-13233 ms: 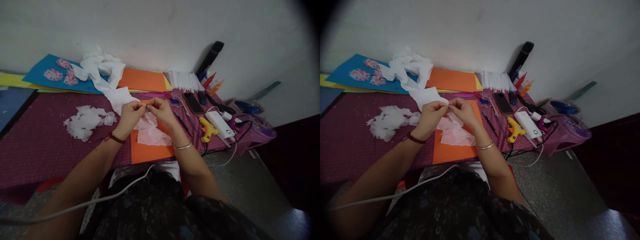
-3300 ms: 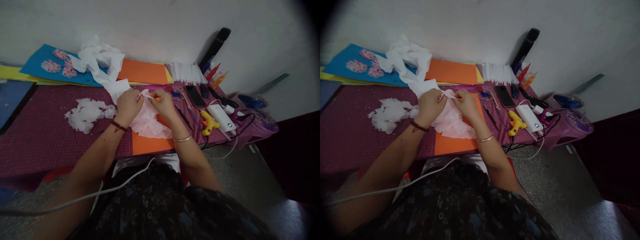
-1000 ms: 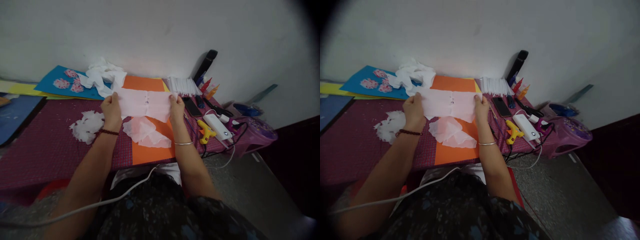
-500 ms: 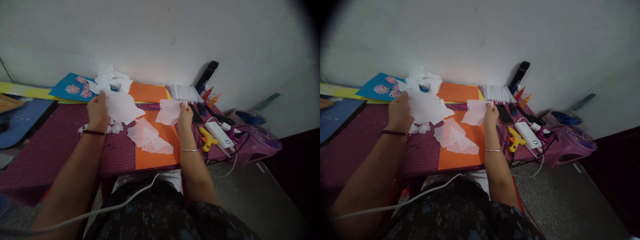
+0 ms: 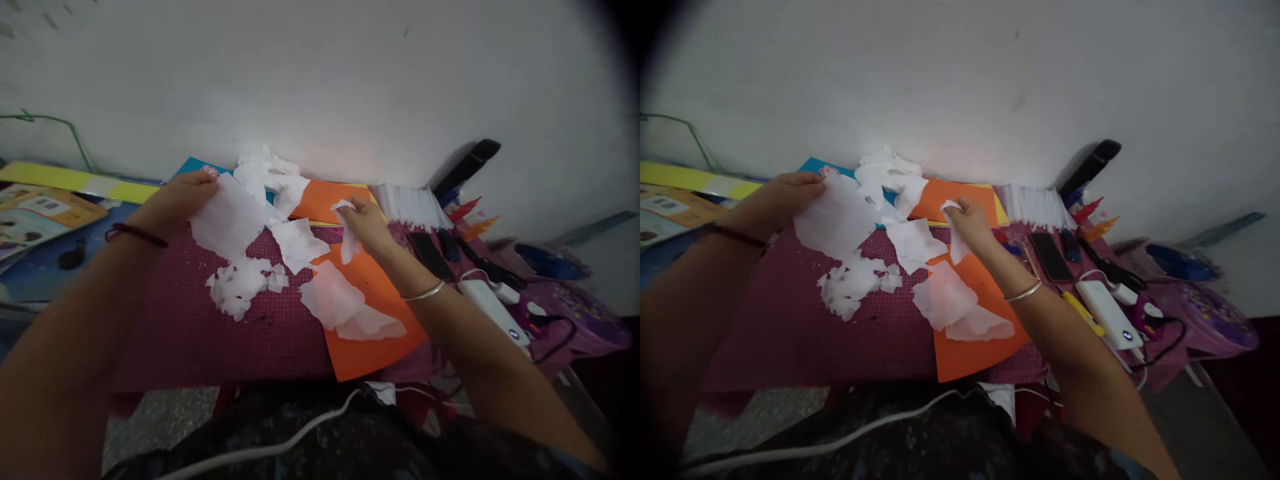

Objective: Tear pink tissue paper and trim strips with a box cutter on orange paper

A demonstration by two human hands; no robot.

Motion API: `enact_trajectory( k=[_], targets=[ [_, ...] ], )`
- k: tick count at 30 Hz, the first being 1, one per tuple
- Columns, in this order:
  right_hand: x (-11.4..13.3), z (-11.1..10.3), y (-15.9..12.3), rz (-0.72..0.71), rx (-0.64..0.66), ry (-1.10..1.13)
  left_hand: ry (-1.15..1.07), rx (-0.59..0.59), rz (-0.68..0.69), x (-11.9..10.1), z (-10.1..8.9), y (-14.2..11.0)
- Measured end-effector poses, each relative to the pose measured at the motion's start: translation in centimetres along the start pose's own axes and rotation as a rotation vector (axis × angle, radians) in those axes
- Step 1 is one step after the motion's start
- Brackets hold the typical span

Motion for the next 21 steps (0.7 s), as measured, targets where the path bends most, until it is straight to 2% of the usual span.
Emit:
enact_trajectory(
  k=[3,5,9,12,14,16,18,19,21],
  targets=[
    [1.2,2.4,0.0,-0.009,0.093,0.056,0.038,0.082,-0.106,4.8,-0.9,1.2],
    [1.5,2.7,0.0,-0.006,0.100,0.103,0.124,0.260,-0.212,9.0,-1.0,1.9],
    [0.1,1.1,-0.5,0.045,0.036,0.165,0.197,0.361,-0.311,15.5,-1.4,3.4],
    [-2.4,-1.1,-1.8,0.145,0.010,0.194,0.212,0.389,-0.331,17.5,-1.5,4.1],
    [-4.2,-3.4,-3.1,0.233,-0.019,0.225,0.178,0.363,-0.320,16.9,-1.9,4.4],
    [-5.7,-6.2,-4.7,0.309,-0.092,0.234,0.102,0.307,-0.299,14.7,-2.6,4.4],
    [-6.5,-9.0,-6.1,0.360,-0.159,0.208,-0.091,0.232,-0.277,11.3,-3.0,4.3],
    [-6.6,-10.2,-6.7,0.362,-0.187,0.183,-0.150,0.302,-0.296,9.5,-2.5,4.0],
    [-6.4,-12.1,-7.4,0.342,-0.247,0.154,-0.266,0.355,-0.187,5.0,-1.1,3.9]
  ],
)
Point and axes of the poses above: each hand's wrist, its own y-axis towards the middle knuckle, its own z-axis out of the palm, x = y × z, the point moved 6 cm from there along y, towards the middle knuckle, and after that the axes turned 8 degrees about z, right-handed, at the moved point
